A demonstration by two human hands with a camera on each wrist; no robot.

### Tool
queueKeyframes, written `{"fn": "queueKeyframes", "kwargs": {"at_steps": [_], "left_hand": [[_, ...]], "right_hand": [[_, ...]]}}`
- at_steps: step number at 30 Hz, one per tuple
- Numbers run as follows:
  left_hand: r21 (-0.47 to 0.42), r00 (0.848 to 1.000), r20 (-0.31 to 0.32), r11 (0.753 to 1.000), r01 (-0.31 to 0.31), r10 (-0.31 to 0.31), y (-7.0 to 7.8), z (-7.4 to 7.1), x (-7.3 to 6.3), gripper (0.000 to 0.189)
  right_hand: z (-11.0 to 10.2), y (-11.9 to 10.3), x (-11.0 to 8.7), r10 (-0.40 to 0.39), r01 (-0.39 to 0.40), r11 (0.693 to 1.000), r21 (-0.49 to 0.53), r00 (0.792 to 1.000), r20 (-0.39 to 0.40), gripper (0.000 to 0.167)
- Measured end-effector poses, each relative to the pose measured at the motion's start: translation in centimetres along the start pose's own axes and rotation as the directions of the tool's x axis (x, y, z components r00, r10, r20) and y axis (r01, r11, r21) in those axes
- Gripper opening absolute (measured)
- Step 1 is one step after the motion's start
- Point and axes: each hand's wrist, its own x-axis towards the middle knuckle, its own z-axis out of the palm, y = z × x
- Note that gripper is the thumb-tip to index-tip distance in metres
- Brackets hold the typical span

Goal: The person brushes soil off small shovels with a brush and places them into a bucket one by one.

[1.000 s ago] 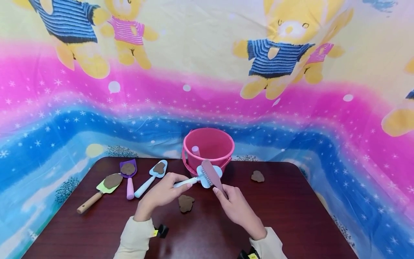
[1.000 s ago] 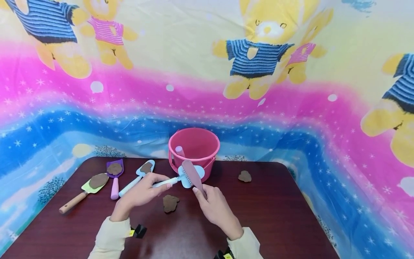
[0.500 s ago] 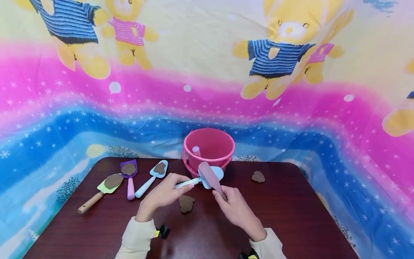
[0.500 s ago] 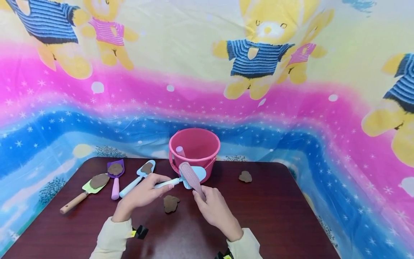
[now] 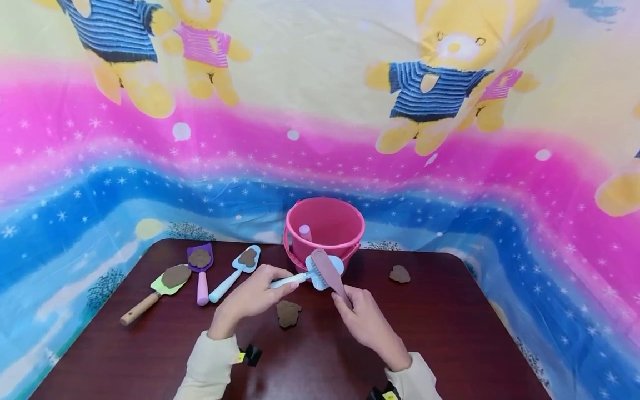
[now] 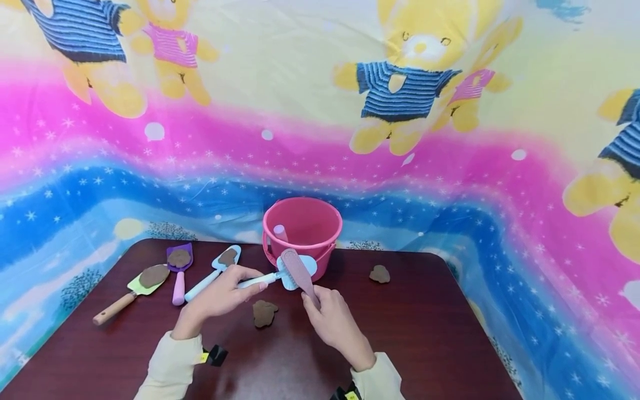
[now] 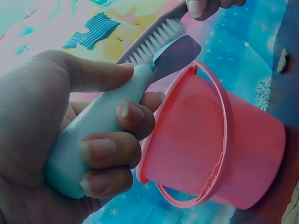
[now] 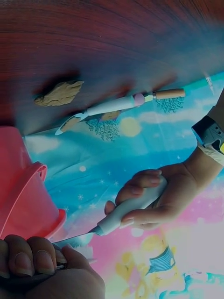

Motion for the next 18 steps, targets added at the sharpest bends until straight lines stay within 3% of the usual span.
{"fn": "queueKeyframes", "kwargs": {"at_steps": [18], "left_hand": [[-0.038, 0.998, -0.068, 0.999, -0.019, 0.016, 0.0, -1.3, -0.9, 0.019]], "right_hand": [[-1.5, 2.1, 0.7, 0.038, -0.036, 0.998, 0.051, 0.998, -0.043, 0.030]]}}
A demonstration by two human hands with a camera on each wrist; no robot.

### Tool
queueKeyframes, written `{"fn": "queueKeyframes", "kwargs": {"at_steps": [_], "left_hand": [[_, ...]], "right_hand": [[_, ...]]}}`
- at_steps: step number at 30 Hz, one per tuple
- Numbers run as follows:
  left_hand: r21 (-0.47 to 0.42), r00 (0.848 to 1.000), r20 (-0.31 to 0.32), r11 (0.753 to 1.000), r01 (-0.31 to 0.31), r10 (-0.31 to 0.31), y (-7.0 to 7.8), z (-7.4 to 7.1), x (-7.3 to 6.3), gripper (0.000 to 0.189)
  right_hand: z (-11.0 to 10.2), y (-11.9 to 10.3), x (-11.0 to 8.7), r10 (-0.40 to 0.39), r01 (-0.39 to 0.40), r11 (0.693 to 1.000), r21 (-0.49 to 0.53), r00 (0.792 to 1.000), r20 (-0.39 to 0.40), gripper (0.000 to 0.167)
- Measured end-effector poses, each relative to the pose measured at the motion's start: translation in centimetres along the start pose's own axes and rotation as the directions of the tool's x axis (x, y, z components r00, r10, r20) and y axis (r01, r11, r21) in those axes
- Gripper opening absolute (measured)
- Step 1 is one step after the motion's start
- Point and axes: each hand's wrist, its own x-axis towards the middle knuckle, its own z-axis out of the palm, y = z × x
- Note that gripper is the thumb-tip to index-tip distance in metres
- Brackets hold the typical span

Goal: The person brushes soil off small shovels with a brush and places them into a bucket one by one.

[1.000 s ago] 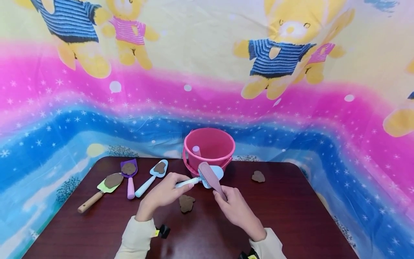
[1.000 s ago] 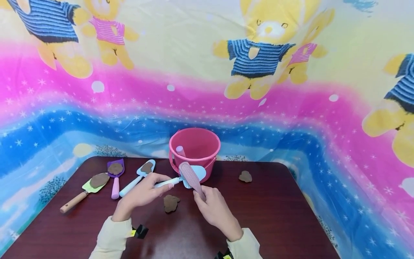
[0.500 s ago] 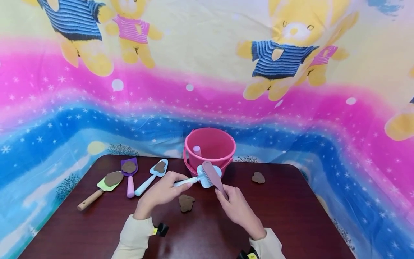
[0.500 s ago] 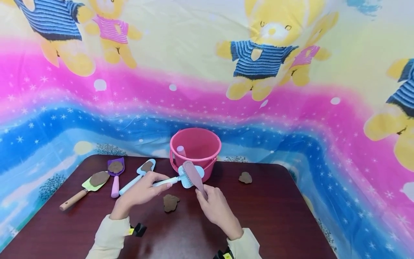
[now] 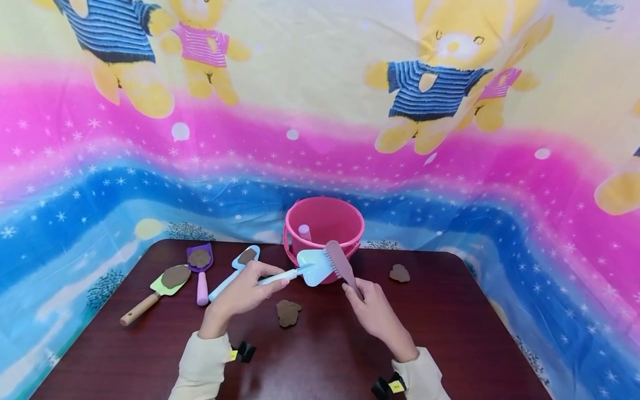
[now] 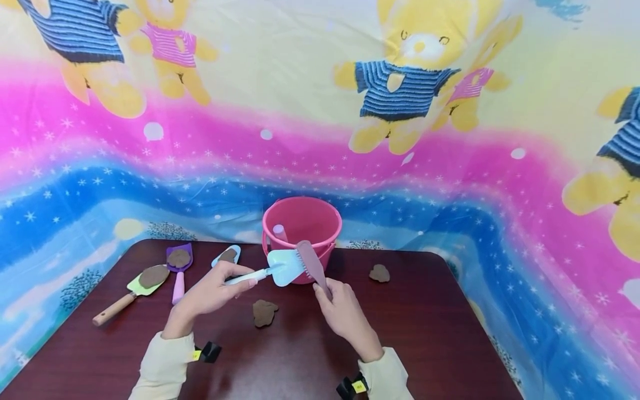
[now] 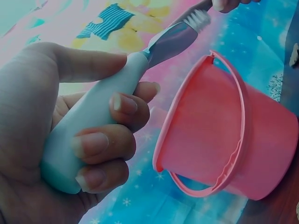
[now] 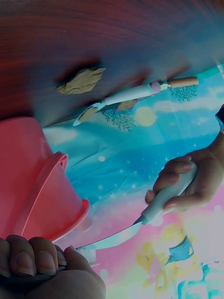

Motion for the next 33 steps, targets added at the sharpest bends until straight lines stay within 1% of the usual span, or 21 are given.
{"fn": "queueKeyframes", "kwargs": {"at_steps": [9, 13, 16, 19, 22, 26, 33], "left_hand": [[0.027, 1.000, -0.019, 0.999, -0.018, 0.018, 0.2, -0.8, -0.1, 0.021], [0.019, 1.000, -0.018, 1.000, -0.016, 0.016, 0.0, -1.0, -0.3, 0.020], [0.003, 0.999, -0.029, 1.000, -0.027, 0.027, -0.1, -1.0, -0.4, 0.017], [0.000, 0.997, -0.056, 0.999, -0.043, 0.043, 0.0, -1.0, -0.4, 0.012], [0.015, 0.995, -0.091, 0.999, -0.033, 0.034, 0.0, -0.9, -0.3, 0.011], [0.034, 0.991, -0.132, 0.999, -0.009, 0.013, -0.1, -0.9, -0.2, 0.014], [0.029, 0.979, -0.199, 0.999, -0.040, 0.045, -0.5, -0.2, 0.3, 0.021]], "right_hand": [[-1.0, 0.5, 0.4, 0.011, -0.011, 1.000, -0.009, 1.000, -0.004, 0.027], [-1.6, 0.7, 0.4, 0.022, -0.022, 1.000, -0.014, 1.000, -0.015, 0.030], [-2.3, 0.7, 0.3, 0.033, -0.034, 0.999, -0.026, 0.999, -0.009, 0.032], [-2.9, 0.5, 0.0, 0.064, -0.063, 0.997, -0.041, 0.998, 0.013, 0.031], [-3.3, 0.2, -0.3, 0.094, -0.091, 0.994, -0.060, 0.995, 0.044, 0.030], [-3.5, 0.2, -0.3, 0.082, -0.073, 0.992, -0.100, 0.993, 0.090, 0.030], [-3.1, 0.7, -0.1, 0.081, -0.060, 0.991, -0.123, 0.981, 0.177, 0.029]]}}
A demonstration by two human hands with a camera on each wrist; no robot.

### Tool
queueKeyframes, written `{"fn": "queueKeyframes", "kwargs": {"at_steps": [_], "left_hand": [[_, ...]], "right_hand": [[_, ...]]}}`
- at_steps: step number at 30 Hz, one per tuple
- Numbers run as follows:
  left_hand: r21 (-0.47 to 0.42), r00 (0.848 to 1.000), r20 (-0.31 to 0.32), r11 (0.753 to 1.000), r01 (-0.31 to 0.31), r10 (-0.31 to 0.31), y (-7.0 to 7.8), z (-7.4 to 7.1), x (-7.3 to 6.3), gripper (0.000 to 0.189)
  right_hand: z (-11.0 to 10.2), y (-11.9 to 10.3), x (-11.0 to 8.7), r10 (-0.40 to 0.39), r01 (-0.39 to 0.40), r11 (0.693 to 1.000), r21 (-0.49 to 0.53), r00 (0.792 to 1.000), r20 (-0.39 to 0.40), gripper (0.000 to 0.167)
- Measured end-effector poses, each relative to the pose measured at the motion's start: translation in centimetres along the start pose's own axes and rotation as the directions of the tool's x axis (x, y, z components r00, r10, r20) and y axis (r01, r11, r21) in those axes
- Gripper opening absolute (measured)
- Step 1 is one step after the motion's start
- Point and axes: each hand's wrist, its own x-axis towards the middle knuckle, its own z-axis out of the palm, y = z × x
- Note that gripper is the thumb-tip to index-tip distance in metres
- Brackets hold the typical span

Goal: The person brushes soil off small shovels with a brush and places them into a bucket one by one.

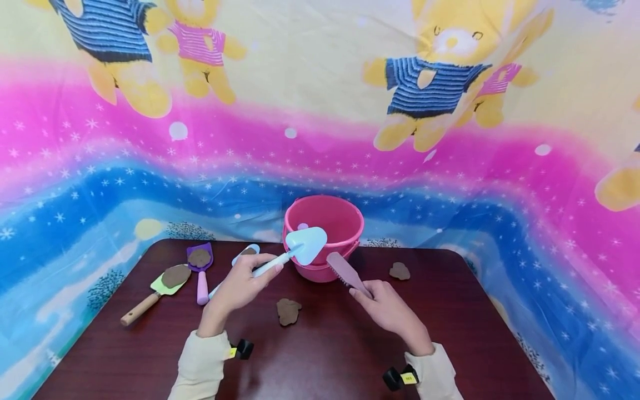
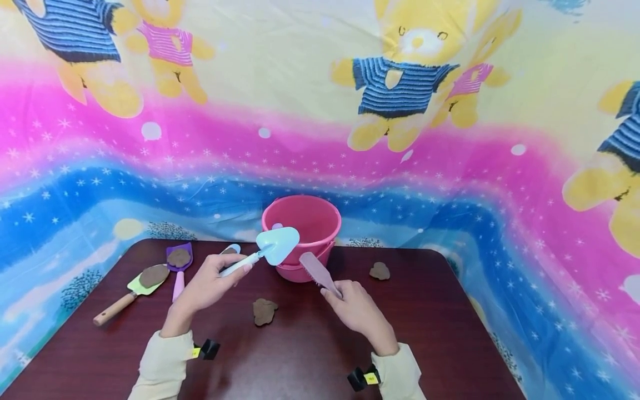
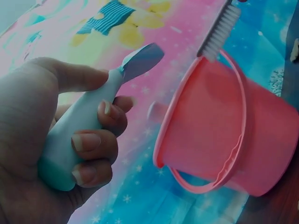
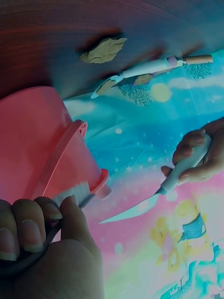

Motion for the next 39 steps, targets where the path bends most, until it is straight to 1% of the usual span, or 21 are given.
{"fn": "queueKeyframes", "kwargs": {"at_steps": [5, 9, 12, 18, 20, 23, 27, 30, 33, 39], "left_hand": [[-0.019, 0.997, -0.070, 1.000, 0.019, -0.020, 0.4, 1.0, 0.7, 0.022], [-0.001, 0.991, -0.126, 0.999, 0.038, -0.038, 0.8, 2.0, 1.4, 0.021], [0.019, 0.989, -0.145, 0.999, 0.042, -0.039, 1.2, 2.7, 2.1, 0.021], [0.067, 0.985, -0.169, 0.997, 0.038, -0.027, 1.7, 3.8, 4.0, 0.021], [0.076, 0.984, -0.177, 0.997, 0.028, -0.015, 1.9, 4.1, 4.7, 0.018], [0.074, 0.985, -0.174, 0.997, 0.025, -0.012, 2.1, 4.4, 5.7, 0.016], [0.096, 0.987, -0.162, 0.995, 0.040, -0.024, 2.4, 4.9, 6.7, 0.021], [0.117, 0.986, -0.163, 0.992, 0.052, -0.033, 2.5, 5.2, 7.3, 0.023], [0.122, 0.985, -0.168, 0.991, 0.063, -0.042, 2.6, 5.5, 7.9, 0.021], [0.169, 0.982, -0.177, 0.982, 0.089, -0.058, 2.8, 6.0, 8.4, 0.013]], "right_hand": [[0.2, 0.1, 0.1, -0.013, 0.016, 0.998, -0.055, 0.998, 0.062, 0.032], [0.4, 0.0, 0.0, -0.024, 0.034, 0.995, -0.096, 0.995, 0.096, 0.034], [0.5, -0.1, -0.1, -0.024, 0.036, 0.994, -0.100, 0.993, 0.115, 0.036], [0.9, 0.0, -0.1, -0.047, 0.064, 0.990, -0.122, 0.989, 0.137, 0.041], [1.0, 0.1, 0.0, -0.047, 0.066, 0.989, -0.129, 0.989, 0.138, 0.039], [1.2, 0.2, 0.1, -0.037, 0.056, 0.989, -0.135, 0.989, 0.143, 0.034], [1.3, 0.1, 0.2, -0.020, 0.040, 0.990, -0.134, 0.989, 0.149, 0.031], [1.4, -0.1, 0.1, -0.009, 0.030, 0.990, -0.140, 0.989, 0.145, 0.031], [1.6, -0.2, -0.1, 0.002, 0.019, 0.989, -0.146, 0.990, 0.141, 0.032], [1.8, -0.2, -0.2, 0.025, 0.000, 0.987, -0.158, 0.988, 0.150, 0.035]]}}
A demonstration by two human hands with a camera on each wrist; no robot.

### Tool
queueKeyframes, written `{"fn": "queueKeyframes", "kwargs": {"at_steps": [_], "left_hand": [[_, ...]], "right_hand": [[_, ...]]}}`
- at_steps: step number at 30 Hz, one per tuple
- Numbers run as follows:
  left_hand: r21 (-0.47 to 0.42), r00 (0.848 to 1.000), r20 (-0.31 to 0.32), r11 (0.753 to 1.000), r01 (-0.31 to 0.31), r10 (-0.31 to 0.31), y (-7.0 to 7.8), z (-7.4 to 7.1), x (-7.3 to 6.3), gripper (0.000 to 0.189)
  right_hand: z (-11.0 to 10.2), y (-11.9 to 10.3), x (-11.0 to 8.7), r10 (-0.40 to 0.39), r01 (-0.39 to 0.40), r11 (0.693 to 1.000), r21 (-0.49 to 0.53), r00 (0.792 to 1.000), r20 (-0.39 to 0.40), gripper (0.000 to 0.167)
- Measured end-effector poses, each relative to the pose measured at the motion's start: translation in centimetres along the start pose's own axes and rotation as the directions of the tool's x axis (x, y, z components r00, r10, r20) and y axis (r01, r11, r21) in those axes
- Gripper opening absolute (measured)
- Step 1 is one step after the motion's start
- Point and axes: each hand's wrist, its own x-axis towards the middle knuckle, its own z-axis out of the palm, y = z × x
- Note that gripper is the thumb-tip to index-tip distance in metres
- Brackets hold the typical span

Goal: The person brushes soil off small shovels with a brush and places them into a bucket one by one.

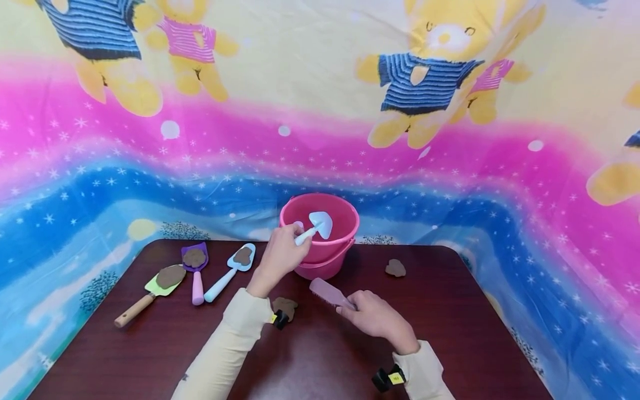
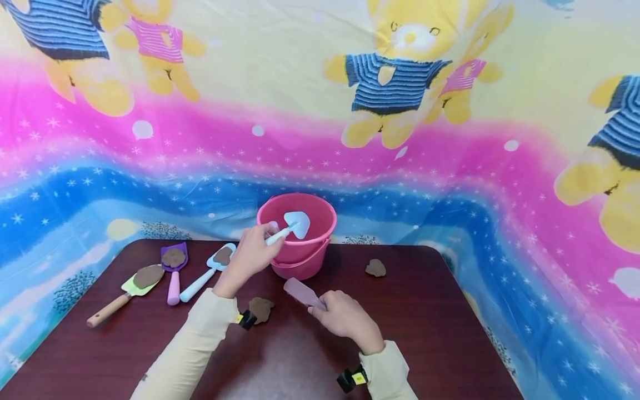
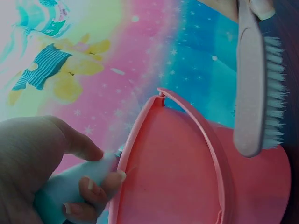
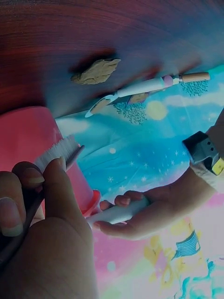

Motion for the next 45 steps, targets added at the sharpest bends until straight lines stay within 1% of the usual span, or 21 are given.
{"fn": "queueKeyframes", "kwargs": {"at_steps": [8, 12, 16, 20, 24, 27, 31, 35, 38, 42, 45], "left_hand": [[0.066, 1.000, -0.010, 0.998, -0.001, 0.002, 0.4, 0.2, 0.4, 0.015], [0.111, 1.000, -0.015, 0.994, 0.000, 0.001, 0.7, 0.0, 0.7, 0.017], [0.159, 1.000, -0.024, 0.987, -0.015, 0.019, 1.1, -0.2, 1.0, 0.021], [0.186, 0.999, -0.034, 0.982, -0.026, 0.033, 1.2, -0.2, 1.1, 0.018], [0.194, 0.997, -0.069, 0.981, -0.031, 0.045, 1.1, -0.1, 1.1, 0.013], [0.204, 0.992, -0.103, 0.978, -0.046, 0.068, 0.9, 0.0, 1.2, 0.014], [0.213, 0.987, -0.125, 0.975, -0.070, 0.098, 0.8, 0.1, 1.3, 0.015], [0.210, 0.984, -0.131, 0.974, -0.089, 0.118, 0.7, 0.2, 1.4, 0.019], [0.210, 0.984, -0.125, 0.973, -0.096, 0.124, 0.5, 0.3, 1.4, 0.022], [0.213, 0.985, -0.115, 0.972, -0.099, 0.126, 0.3, 0.5, 1.5, 0.021], [0.214, 0.982, -0.121, 0.970, -0.114, 0.142, 0.2, 0.7, 1.6, 0.019]], "right_hand": [[0.1, -0.1, 0.0, -0.003, 0.003, 1.000, 0.006, 1.000, 0.010, 0.036], [0.1, -0.1, 0.0, -0.012, 0.012, 1.000, -0.006, 1.000, 0.008, 0.036], [0.2, -0.2, 0.1, -0.024, 0.024, 0.999, -0.021, 1.000, 0.003, 0.038], [0.2, -0.1, 0.1, -0.033, 0.033, 0.999, -0.027, 0.999, 0.002, 0.039], [0.3, 0.0, 0.2, -0.031, 0.031, 0.999, -0.016, 1.000, 0.007, 0.040], [0.3, 0.0, 0.1, -0.030, 0.030, 1.000, -0.006, 1.000, 0.009, 0.040], [0.3, -0.1, 0.1, -0.031, 0.031, 1.000, 0.000, 0.999, 0.014, 0.041], [0.3, -0.1, 0.1, -0.042, 0.042, 0.999, -0.003, 0.999, 0.015, 0.042], [0.4, 0.0, 0.1, -0.048, 0.048, 0.999, -0.008, 0.999, 0.012, 0.043], [0.4, 0.1, 0.1, -0.045, 0.045, 0.999, -0.005, 0.999, 0.016, 0.043], [0.4, 0.1, 0.1, -0.043, 0.043, 0.999, -0.003, 0.999, 0.015, 0.042]]}}
